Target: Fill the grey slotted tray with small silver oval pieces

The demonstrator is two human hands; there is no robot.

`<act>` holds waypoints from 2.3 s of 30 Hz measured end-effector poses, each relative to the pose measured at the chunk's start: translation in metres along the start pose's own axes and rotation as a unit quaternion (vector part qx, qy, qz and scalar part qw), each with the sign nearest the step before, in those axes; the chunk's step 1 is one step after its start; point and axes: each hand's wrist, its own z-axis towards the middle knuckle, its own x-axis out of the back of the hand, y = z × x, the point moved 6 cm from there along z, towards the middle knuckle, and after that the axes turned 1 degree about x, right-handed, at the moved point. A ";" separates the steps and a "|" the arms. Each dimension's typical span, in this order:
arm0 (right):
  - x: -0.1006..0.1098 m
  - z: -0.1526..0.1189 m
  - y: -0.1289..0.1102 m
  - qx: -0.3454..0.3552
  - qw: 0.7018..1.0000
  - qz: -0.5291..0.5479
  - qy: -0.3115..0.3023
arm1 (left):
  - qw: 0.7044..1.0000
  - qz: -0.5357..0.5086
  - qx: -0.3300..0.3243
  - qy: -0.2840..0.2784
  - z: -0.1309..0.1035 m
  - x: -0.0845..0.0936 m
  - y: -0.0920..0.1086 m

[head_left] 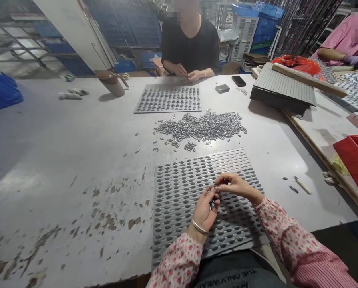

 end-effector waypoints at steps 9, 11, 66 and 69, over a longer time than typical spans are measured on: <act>0.021 0.015 0.029 -0.028 0.989 -0.035 0.144 | 1.000 0.001 0.006 -0.013 0.003 -0.004 0.005; 0.034 0.022 0.044 -0.059 0.969 -0.109 0.212 | 0.999 -0.005 0.026 -0.023 0.000 -0.006 0.005; 0.022 0.068 0.062 -0.031 0.939 -0.334 0.078 | 0.996 -0.048 0.059 0.053 0.011 0.014 -0.001; 0.023 0.069 0.058 -0.032 0.929 -0.356 0.089 | 0.995 -0.056 0.058 0.050 0.010 0.013 0.000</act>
